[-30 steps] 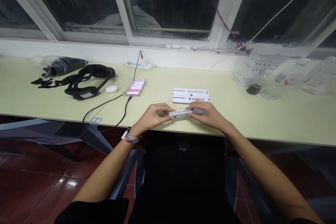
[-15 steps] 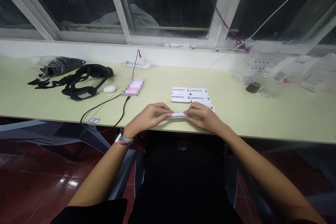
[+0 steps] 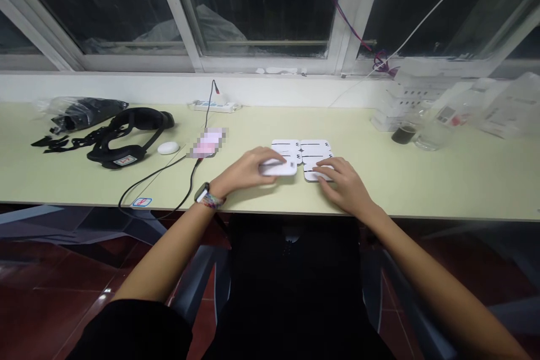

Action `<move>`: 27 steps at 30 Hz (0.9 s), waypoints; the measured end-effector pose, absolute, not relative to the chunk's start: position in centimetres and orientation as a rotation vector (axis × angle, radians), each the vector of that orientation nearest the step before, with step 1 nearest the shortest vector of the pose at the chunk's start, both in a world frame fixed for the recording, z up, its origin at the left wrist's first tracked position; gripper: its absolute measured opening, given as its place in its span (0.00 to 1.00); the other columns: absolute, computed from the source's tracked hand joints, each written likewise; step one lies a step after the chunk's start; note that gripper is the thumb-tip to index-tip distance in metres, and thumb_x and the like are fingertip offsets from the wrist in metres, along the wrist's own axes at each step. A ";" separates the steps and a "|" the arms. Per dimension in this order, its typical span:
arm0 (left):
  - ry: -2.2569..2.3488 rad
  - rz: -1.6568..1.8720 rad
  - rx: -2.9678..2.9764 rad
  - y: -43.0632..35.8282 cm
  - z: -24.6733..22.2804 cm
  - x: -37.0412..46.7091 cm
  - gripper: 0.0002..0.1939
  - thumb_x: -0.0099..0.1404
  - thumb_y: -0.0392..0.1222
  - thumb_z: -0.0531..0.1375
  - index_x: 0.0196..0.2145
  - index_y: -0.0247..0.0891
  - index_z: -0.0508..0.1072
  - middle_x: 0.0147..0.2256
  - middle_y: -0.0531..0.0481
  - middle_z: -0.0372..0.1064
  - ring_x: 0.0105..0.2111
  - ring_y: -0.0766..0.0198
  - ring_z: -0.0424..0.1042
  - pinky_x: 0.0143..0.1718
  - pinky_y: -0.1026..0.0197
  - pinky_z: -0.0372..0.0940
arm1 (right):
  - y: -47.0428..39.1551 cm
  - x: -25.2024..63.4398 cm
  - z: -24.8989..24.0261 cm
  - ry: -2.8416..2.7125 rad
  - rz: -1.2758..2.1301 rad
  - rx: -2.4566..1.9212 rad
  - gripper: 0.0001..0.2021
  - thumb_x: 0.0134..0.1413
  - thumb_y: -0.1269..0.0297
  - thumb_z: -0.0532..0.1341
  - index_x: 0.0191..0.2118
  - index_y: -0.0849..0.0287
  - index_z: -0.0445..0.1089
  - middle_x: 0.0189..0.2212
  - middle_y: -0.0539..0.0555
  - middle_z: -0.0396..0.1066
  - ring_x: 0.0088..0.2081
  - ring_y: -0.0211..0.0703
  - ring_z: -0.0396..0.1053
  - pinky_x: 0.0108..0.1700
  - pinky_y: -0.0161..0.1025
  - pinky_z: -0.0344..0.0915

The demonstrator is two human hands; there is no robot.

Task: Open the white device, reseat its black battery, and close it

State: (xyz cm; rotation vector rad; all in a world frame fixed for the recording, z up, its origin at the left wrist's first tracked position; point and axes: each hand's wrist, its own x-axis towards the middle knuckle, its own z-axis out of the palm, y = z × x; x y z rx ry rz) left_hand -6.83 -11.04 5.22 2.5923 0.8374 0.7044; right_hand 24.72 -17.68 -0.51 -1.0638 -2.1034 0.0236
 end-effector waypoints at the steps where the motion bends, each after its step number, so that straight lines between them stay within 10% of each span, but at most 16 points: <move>1: 0.848 0.766 2.575 -9.4 5.5 -6.5 0.22 0.68 0.45 0.67 0.59 0.47 0.79 0.60 0.47 0.78 0.60 0.47 0.75 0.65 0.45 0.67 | -17.5 25.0 -0.7 -2.072 0.011 -1.129 0.17 0.77 0.58 0.55 0.59 0.53 0.78 0.58 0.66 0.76 0.62 0.63 0.71 0.64 0.65 0.70; 7: 1.155 0.817 2.434 1.5 5.1 -2.6 0.22 0.67 0.43 0.65 0.58 0.43 0.82 0.60 0.45 0.78 0.60 0.47 0.73 0.67 0.46 0.64 | -16.9 24.9 -1.7 -2.158 0.079 -1.360 0.29 0.77 0.46 0.53 0.72 0.57 0.65 0.77 0.69 0.56 0.79 0.70 0.48 0.75 0.73 0.55; 16: 1.342 0.612 2.292 5.5 3.4 -0.7 0.21 0.67 0.50 0.63 0.54 0.45 0.86 0.61 0.46 0.78 0.63 0.42 0.73 0.69 0.43 0.61 | -17.0 24.9 -1.4 -2.164 0.183 -1.421 0.29 0.78 0.44 0.51 0.72 0.55 0.65 0.76 0.67 0.59 0.80 0.68 0.48 0.76 0.72 0.54; 22: 1.357 0.528 2.422 1.7 2.9 -1.1 0.33 0.76 0.61 0.56 0.74 0.53 0.67 0.80 0.49 0.49 0.79 0.34 0.46 0.76 0.28 0.38 | -14.7 24.3 0.0 -2.174 0.197 -1.475 0.32 0.78 0.43 0.49 0.73 0.59 0.65 0.79 0.67 0.52 0.82 0.66 0.41 0.79 0.69 0.48; 27: 1.392 0.235 2.501 -0.9 2.1 -0.2 0.41 0.78 0.63 0.50 0.81 0.45 0.52 0.82 0.42 0.39 0.80 0.26 0.35 0.74 0.23 0.39 | -11.3 23.1 0.9 -2.315 0.304 -1.562 0.38 0.78 0.42 0.44 0.80 0.63 0.53 0.84 0.63 0.35 0.83 0.62 0.27 0.82 0.62 0.36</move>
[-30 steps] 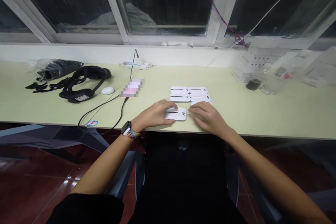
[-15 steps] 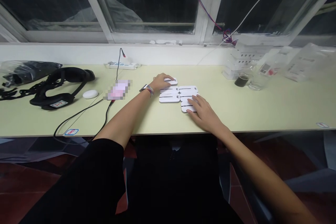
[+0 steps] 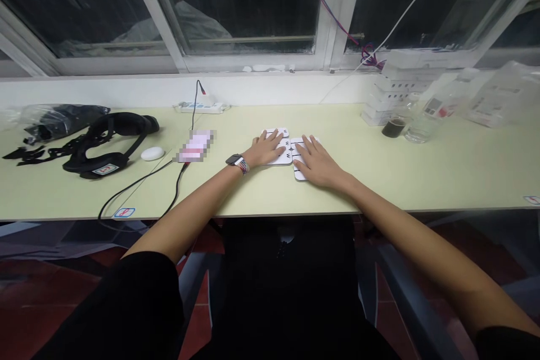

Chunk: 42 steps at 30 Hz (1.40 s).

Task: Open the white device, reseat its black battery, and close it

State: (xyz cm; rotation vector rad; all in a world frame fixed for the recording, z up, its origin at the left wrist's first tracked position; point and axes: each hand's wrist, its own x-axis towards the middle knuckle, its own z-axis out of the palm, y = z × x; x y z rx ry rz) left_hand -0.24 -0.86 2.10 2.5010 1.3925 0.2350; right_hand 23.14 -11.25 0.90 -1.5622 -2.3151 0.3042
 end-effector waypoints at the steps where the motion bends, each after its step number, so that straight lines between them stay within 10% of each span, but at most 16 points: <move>1: 1.389 0.236 2.508 -1.1 2.0 -0.2 0.40 0.78 0.62 0.49 0.80 0.45 0.53 0.81 0.41 0.40 0.80 0.27 0.36 0.74 0.23 0.40 | -10.7 23.0 0.8 -2.324 0.330 -1.594 0.38 0.78 0.42 0.44 0.80 0.63 0.52 0.84 0.63 0.36 0.83 0.63 0.28 0.82 0.62 0.36; 7: 1.328 0.352 2.536 -1.7 1.3 -0.6 0.36 0.78 0.62 0.49 0.76 0.45 0.61 0.79 0.41 0.49 0.79 0.33 0.42 0.76 0.29 0.46 | -8.8 22.8 0.1 -2.297 0.300 -1.650 0.36 0.78 0.45 0.42 0.79 0.63 0.54 0.82 0.64 0.45 0.82 0.66 0.40 0.81 0.62 0.41; 42: 1.380 0.503 2.478 -3.7 0.3 -0.1 0.26 0.80 0.55 0.52 0.70 0.59 0.74 0.76 0.51 0.57 0.77 0.36 0.48 0.75 0.29 0.47 | -6.7 23.4 -0.5 -2.319 0.309 -1.668 0.36 0.77 0.45 0.41 0.80 0.60 0.53 0.82 0.62 0.44 0.82 0.67 0.40 0.80 0.66 0.41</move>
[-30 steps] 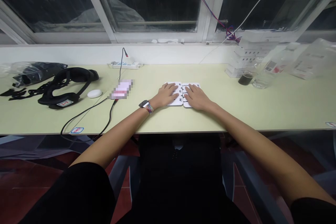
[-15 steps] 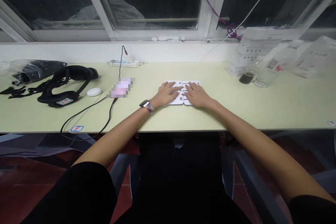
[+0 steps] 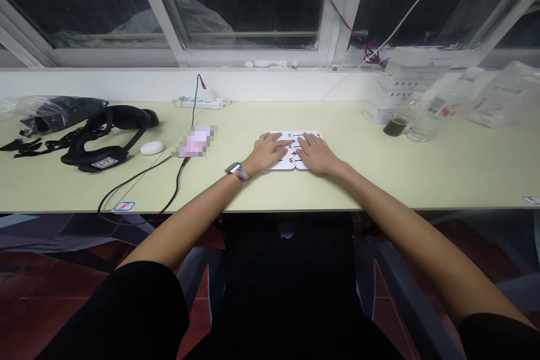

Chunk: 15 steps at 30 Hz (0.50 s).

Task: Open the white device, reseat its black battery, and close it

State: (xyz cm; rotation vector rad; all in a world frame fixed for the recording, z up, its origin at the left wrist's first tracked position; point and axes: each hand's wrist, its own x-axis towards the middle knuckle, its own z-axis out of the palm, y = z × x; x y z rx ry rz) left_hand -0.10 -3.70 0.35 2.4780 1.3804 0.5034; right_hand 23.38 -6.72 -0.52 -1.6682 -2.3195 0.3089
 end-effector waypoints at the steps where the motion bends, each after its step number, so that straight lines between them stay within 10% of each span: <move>1: 1.384 0.540 2.462 -3.6 0.2 0.0 0.25 0.79 0.54 0.53 0.68 0.58 0.75 0.75 0.50 0.58 0.77 0.36 0.49 0.75 0.29 0.47 | -6.6 23.4 -0.7 -2.304 0.315 -1.653 0.36 0.77 0.44 0.42 0.79 0.58 0.55 0.82 0.61 0.45 0.82 0.67 0.40 0.80 0.66 0.42; 9: 1.533 0.863 2.372 -2.5 0.8 -2.3 0.24 0.79 0.48 0.50 0.63 0.46 0.78 0.66 0.47 0.72 0.67 0.50 0.69 0.72 0.45 0.60 | -5.9 27.3 -1.2 -1.858 0.233 -1.445 0.30 0.79 0.51 0.41 0.71 0.57 0.67 0.76 0.62 0.61 0.77 0.56 0.56 0.79 0.61 0.51; 15: 1.879 0.675 2.282 -1.5 0.8 -6.5 0.23 0.70 0.42 0.55 0.59 0.40 0.79 0.63 0.33 0.73 0.64 0.30 0.68 0.65 0.25 0.58 | -6.2 34.0 -2.6 -1.981 0.047 -1.770 0.26 0.74 0.61 0.45 0.67 0.64 0.69 0.66 0.71 0.71 0.70 0.66 0.64 0.71 0.65 0.63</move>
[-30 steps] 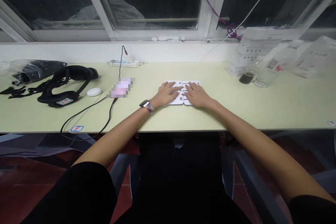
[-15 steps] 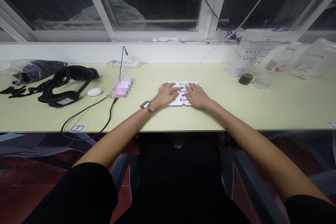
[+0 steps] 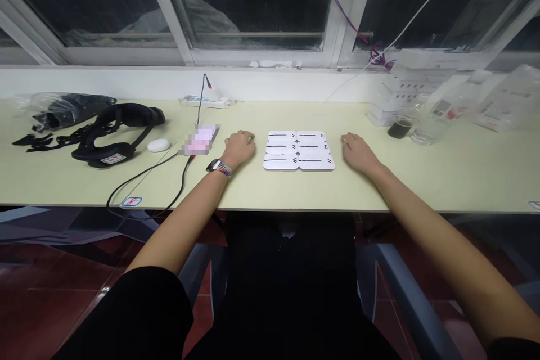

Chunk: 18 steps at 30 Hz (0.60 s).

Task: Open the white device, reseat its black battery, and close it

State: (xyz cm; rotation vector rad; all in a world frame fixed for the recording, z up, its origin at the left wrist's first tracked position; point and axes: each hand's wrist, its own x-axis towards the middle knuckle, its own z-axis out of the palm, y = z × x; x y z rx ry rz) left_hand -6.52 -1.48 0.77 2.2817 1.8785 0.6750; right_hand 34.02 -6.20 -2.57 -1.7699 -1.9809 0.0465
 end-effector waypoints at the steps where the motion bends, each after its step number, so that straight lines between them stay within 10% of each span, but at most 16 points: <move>1: 1.904 0.642 2.281 -1.4 0.6 -6.7 0.24 0.70 0.42 0.55 0.59 0.40 0.79 0.63 0.32 0.72 0.64 0.29 0.67 0.65 0.25 0.57 | -6.3 34.5 -2.8 -1.999 0.044 -1.792 0.25 0.73 0.62 0.46 0.64 0.64 0.71 0.62 0.72 0.73 0.67 0.67 0.67 0.69 0.65 0.64; 18: 1.931 0.504 2.339 -1.6 0.1 -6.0 0.27 0.72 0.42 0.51 0.65 0.44 0.73 0.67 0.35 0.67 0.67 0.34 0.63 0.67 0.31 0.55 | -6.1 33.8 -2.8 -2.063 -0.028 -1.887 0.18 0.72 0.64 0.47 0.53 0.62 0.72 0.52 0.72 0.74 0.57 0.66 0.69 0.62 0.59 0.65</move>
